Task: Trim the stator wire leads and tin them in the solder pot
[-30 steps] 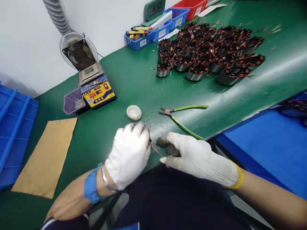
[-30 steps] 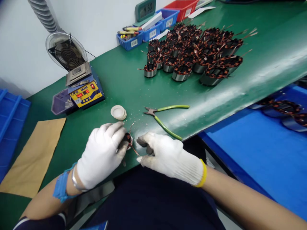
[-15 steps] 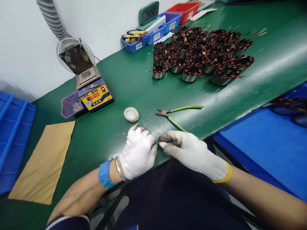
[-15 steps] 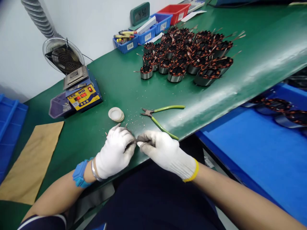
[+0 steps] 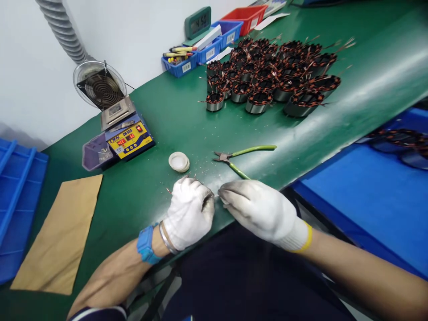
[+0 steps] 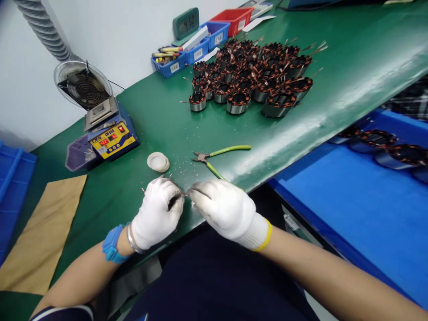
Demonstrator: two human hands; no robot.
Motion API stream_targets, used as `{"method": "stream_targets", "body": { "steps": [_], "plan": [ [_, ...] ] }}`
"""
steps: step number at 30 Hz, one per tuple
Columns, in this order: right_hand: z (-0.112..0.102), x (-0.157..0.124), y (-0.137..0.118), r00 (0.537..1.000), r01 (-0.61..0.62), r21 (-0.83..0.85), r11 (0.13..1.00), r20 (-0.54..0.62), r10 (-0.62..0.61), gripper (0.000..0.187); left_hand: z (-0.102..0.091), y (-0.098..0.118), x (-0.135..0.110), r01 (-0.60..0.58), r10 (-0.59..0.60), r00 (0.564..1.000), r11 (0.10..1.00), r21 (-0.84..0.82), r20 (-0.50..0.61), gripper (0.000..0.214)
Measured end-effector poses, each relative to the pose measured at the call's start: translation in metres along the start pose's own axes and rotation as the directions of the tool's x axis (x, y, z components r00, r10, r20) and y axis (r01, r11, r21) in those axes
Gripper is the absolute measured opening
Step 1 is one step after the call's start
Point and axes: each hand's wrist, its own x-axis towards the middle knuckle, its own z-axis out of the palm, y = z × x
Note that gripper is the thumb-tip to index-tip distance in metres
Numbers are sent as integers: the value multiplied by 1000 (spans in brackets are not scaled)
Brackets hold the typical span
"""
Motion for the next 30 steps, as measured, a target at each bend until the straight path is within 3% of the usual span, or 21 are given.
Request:
{"method": "stream_targets", "body": {
  "steps": [4,9,10,12,13,15,16,17,18,20,21,22,24,25,27,28,30],
  "plan": [
    [2,8,13,971,237,-156,959,25,-236,29,1,-1,0,-20,20,1000,1000,-1,-3,10],
    [-3,19,19,949,307,-98,947,112,-296,31,1,-3,0,-40,40,999,999,12,-11,11],
    [-3,21,18,958,250,-32,968,152,-243,29,1,-3,0,-43,43,999,999,12,-8,11],
    [-4,26,13,961,-45,162,986,277,-2,23,1,-3,0,-49,49,999,999,9,6,12],
    [-4,28,9,913,-257,271,927,381,142,22,0,-3,0,-49,49,999,999,6,13,12],
    [-6,31,4,730,-609,412,678,625,277,21,0,-2,0,-48,48,998,999,-1,34,11],
    [-7,32,3,658,-695,422,582,700,278,20,0,-1,0,-46,46,998,999,-3,42,11],
    [-9,32,2,632,-720,409,560,720,286,18,0,-1,-1,-42,42,998,999,-5,48,11],
    [-11,30,3,660,-687,381,619,684,311,15,0,0,-1,-39,39,998,999,-10,49,11],
    [-13,25,7,826,-453,249,856,479,298,17,1,0,-2,-32,33,998,999,-20,53,10],
    [-13,22,9,905,-284,154,946,370,212,20,2,0,-2,-30,31,998,999,-24,54,10],
    [-13,19,10,950,-114,73,991,301,87,22,2,0,-3,-30,32,998,999,-25,53,10],
    [-11,15,10,960,110,8,994,258,-109,27,2,0,-3,-34,35,998,999,-18,46,10],
    [-9,14,8,963,102,11,995,250,-102,28,2,0,-2,-35,36,998,999,-14,45,11],
    [-7,15,0,951,-141,115,983,292,102,27,1,0,-2,-37,37,998,999,-9,46,13],
    [-6,17,-4,900,-323,200,925,369,234,28,1,1,-2,-37,38,998,999,-9,52,13],
    [-7,20,-10,743,-604,302,738,549,383,30,0,2,-2,-40,41,998,999,-14,56,14]
  ]
}}
